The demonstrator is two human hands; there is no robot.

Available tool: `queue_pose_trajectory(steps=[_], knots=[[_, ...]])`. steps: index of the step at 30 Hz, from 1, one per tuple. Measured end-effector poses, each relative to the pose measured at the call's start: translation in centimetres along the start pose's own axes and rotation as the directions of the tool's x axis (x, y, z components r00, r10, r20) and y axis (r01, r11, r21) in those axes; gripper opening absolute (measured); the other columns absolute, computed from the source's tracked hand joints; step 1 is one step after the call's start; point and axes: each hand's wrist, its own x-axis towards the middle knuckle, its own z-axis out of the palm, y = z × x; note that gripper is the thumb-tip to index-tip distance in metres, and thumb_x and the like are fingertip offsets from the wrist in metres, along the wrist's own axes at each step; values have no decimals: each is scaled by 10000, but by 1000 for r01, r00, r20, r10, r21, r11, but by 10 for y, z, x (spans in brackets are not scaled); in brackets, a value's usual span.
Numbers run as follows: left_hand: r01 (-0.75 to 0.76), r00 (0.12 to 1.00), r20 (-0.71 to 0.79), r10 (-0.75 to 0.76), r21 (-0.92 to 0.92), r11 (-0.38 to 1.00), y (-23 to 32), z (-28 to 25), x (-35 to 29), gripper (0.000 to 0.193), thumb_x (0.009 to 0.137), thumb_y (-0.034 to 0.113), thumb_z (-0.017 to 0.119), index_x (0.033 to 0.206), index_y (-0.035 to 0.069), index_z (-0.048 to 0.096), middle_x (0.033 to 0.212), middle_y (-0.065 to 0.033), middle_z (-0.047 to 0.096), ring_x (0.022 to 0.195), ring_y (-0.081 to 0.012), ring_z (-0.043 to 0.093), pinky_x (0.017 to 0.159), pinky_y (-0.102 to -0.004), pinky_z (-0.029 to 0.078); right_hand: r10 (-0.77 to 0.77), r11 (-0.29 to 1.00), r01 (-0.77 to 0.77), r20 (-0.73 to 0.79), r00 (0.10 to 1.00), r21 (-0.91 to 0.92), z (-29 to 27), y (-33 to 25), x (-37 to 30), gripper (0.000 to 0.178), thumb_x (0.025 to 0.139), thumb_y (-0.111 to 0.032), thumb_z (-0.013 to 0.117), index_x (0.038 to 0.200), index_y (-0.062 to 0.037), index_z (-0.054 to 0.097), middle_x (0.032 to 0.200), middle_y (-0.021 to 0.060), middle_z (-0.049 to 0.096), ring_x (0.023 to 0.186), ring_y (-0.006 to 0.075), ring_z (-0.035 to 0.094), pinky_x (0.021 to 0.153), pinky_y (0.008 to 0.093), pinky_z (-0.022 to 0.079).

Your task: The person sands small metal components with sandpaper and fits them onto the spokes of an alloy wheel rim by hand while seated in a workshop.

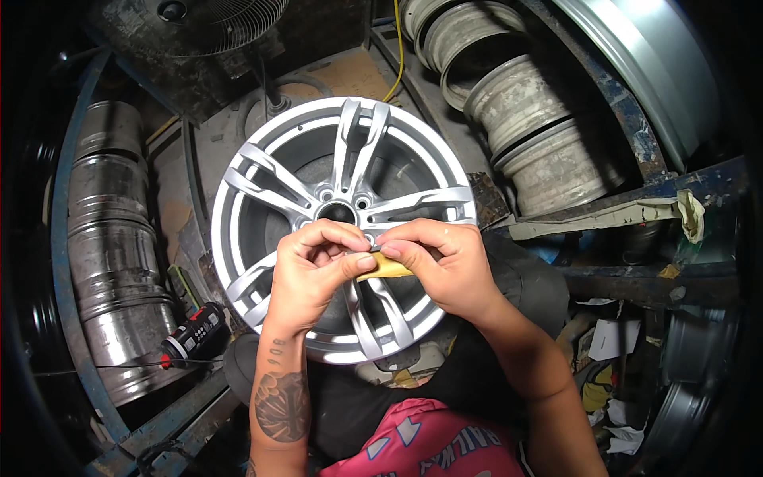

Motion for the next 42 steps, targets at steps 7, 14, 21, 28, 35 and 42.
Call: queue_pose_trajectory(steps=[7,14,21,28,35,42], knots=[[-30,995,-93,43,138,990,1,7,-4,165,875,-50,789,1006,-39,688,971,-95,725,855,-105,685,809,-240,566,-129,991,127,37,991,34,-5,8,2,126,920,-60,746,1029,-2,770,931,122,775,852,162,747,766,273,570],[-136,990,-22,138,44,990,-5,12,-3,228,877,-124,732,1016,-3,597,1025,-97,630,928,-131,649,868,-265,559,159,948,-185,120,980,258,2,12,-3,187,991,-170,717,1078,-10,757,851,70,749,824,55,679,720,232,531],[-49,996,-78,53,42,998,-2,10,-3,267,887,-106,730,1120,-34,623,1075,-96,647,964,-130,666,919,-281,564,92,975,-112,109,990,193,6,16,-2,135,1028,-111,618,1016,1,693,792,62,719,766,87,687,678,246,520],[0,997,74,10,-138,990,1,-10,-6,351,845,-83,786,1159,-51,632,1116,-120,686,1034,-169,702,939,-306,584,113,834,-249,290,950,493,0,15,-1,116,1043,-103,602,1050,6,642,931,44,664,841,102,670,788,270,543],[14,976,217,-30,72,997,7,-5,-9,620,709,-121,853,1288,-53,641,1099,-102,668,984,-161,673,916,-308,561,101,820,-379,543,833,429,-28,3,2,145,1038,-126,620,1049,14,653,936,55,672,844,114,672,801,269,535],[-286,915,393,98,456,843,14,11,-5,856,599,175,995,1368,14,655,1151,-111,679,951,-188,642,864,-329,545,205,741,-564,678,706,363,-46,-7,3,227,950,-171,745,1005,40,681,890,90,709,674,117,688,674,239,532]])
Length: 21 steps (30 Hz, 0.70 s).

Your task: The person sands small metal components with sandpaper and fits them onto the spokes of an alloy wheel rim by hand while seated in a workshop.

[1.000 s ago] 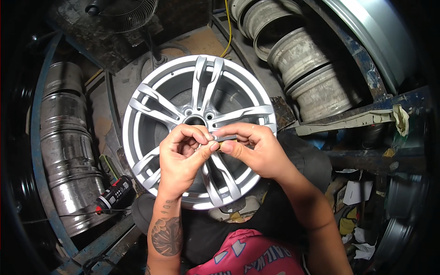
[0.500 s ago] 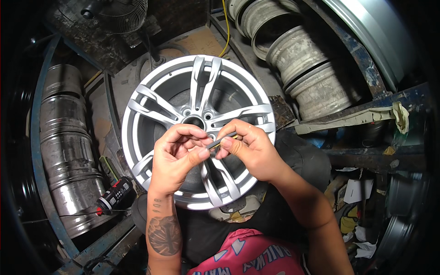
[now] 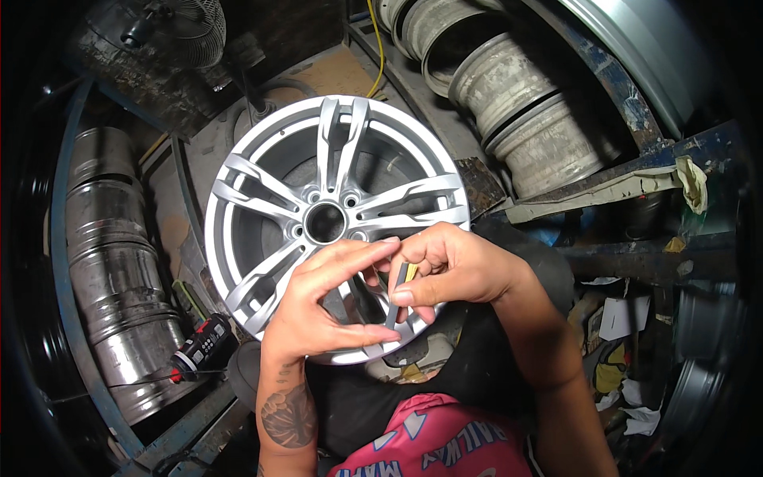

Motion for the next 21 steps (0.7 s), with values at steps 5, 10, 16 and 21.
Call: queue_pose_trajectory(steps=[5,10,16,21], knots=[[-55,997,-47,61,121,991,-4,2,-6,797,547,187,985,1289,56,726,1057,-92,697,935,-191,653,815,-320,544,35,998,-35,6,999,61,7,-2,6,227,959,-164,740,1029,44,685,830,71,723,654,99,674,644,229,522],[-64,975,-201,99,170,983,-5,4,-5,771,517,215,975,1239,61,756,978,-57,678,838,-147,633,756,-285,533,-173,973,173,-12,985,152,5,26,19,264,1038,-219,643,1090,37,685,818,54,712,687,95,651,671,249,507],[-69,916,-371,151,224,972,-11,16,-6,760,513,233,967,1225,65,763,965,-42,670,808,-135,622,721,-282,533,-215,930,219,-48,975,295,15,27,27,330,1075,-306,581,1081,11,671,843,59,696,683,99,646,668,235,493],[-73,940,-265,217,466,882,1,4,-3,728,523,204,963,1214,81,767,954,-61,666,803,-169,639,722,-306,546,-248,968,250,-81,965,15,7,21,25,323,1090,-298,547,996,-13,667,724,33,654,622,73,604,647,225,469]])
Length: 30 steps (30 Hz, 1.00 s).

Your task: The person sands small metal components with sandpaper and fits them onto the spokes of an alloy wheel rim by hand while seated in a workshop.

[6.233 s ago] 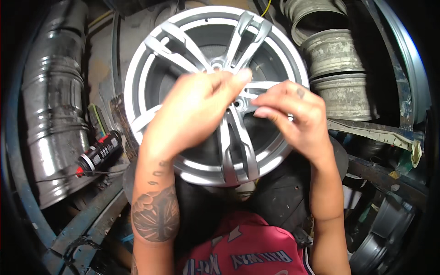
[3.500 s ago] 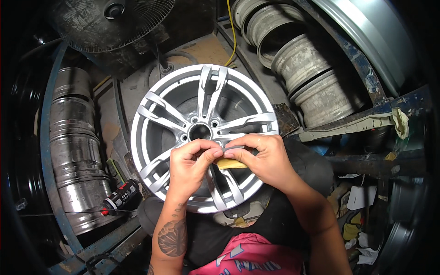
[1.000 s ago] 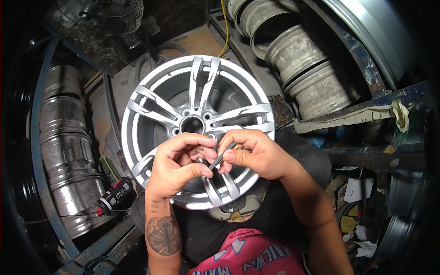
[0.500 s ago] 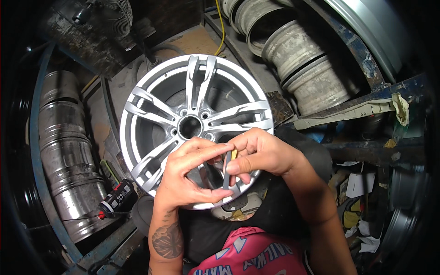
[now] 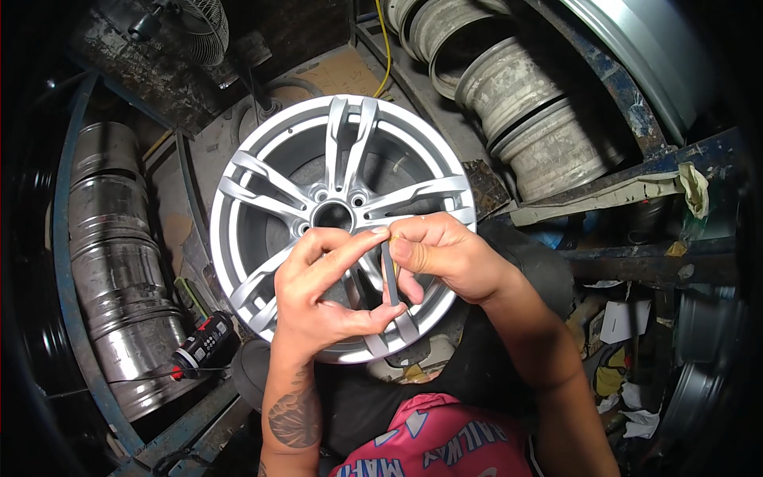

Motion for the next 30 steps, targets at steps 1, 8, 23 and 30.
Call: queue_pose_trajectory(steps=[1,8,23,30], knots=[[21,999,42,-20,-10,1000,1,-2,2,732,532,196,961,1227,84,760,942,-68,662,799,-181,644,719,-312,543,21,999,-22,-22,1000,-41,-1,-3,-1,330,1091,-287,543,935,-23,665,668,14,624,594,58,565,631,224,448],[37,997,65,-38,13,999,-2,-1,3,722,547,212,958,1231,102,754,862,-52,636,742,-175,629,679,-304,522,83,992,-89,-70,994,-85,-6,-5,-1,350,1085,-308,556,915,-27,677,670,5,612,578,55,529,651,228,435],[18,996,-86,2,227,974,-12,12,1,688,559,210,954,1210,103,761,888,-53,673,797,-208,659,721,-328,548,-79,980,36,-216,973,-194,-1,9,-2,183,1043,-131,610,1052,34,690,922,24,683,897,75,616,827,257,499],[75,987,-152,-49,172,982,-11,21,1,679,613,131,956,1255,86,738,997,-94,722,879,-222,705,792,-340,581,-216,890,59,-303,928,-452,7,10,3,141,999,-87,685,1057,41,688,951,26,701,862,56,614,760,230,507]])
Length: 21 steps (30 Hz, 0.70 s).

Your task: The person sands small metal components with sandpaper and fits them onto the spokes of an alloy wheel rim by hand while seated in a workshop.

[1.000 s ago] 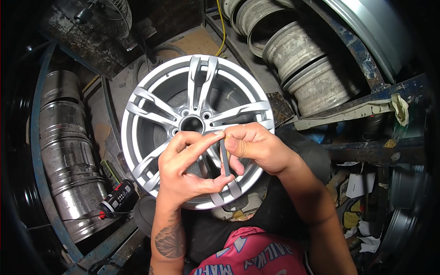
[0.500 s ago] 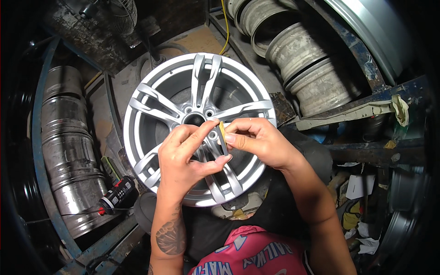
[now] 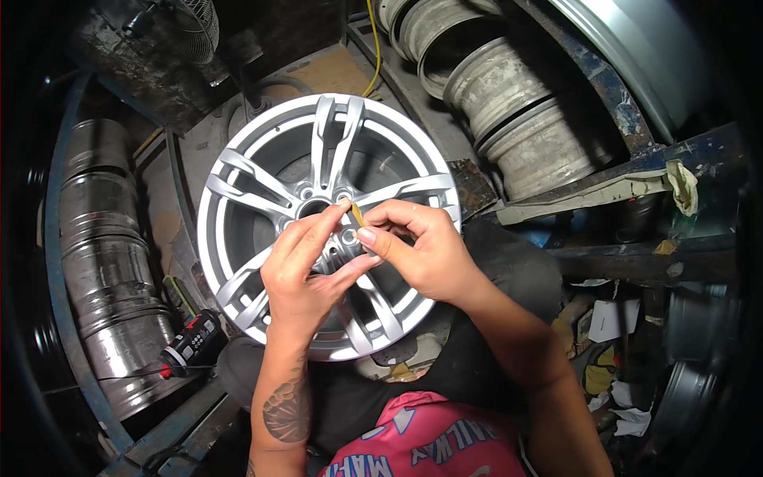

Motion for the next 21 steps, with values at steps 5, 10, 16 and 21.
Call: queue_pose_trajectory(steps=[5,10,16,21], knots=[[386,901,166,-402,-730,563,5,5,-8,532,817,63,867,1299,-38,665,1132,-113,711,999,-167,696,939,-314,553,-354,878,283,-126,927,-385,2,-5,1,98,942,-75,691,981,14,694,864,154,704,771,270,707,686,345,538],[450,874,236,-425,-724,522,-9,7,-13,280,932,39,761,1196,-36,702,1105,-80,711,968,-132,682,908,-288,547,-407,837,334,-84,910,-434,5,-3,-5,65,907,-50,699,958,-10,698,864,156,684,802,351,690,712,403,543],[496,838,254,-483,-725,478,-52,-4,-24,177,997,96,686,1142,-4,675,1033,-36,679,897,-102,617,822,-253,501,-544,805,488,-92,834,-339,11,17,-3,103,894,-124,703,941,-32,702,870,162,689,815,370,678,733,436,545],[475,847,272,-457,-774,420,-60,-15,-27,215,1034,128,644,1181,-29,628,1114,-81,676,997,-123,623,911,-266,487,-504,705,339,-104,857,-623,9,9,-32,181,870,-219,725,850,-45,677,849,138,696,829,349,689,778,440,536]])
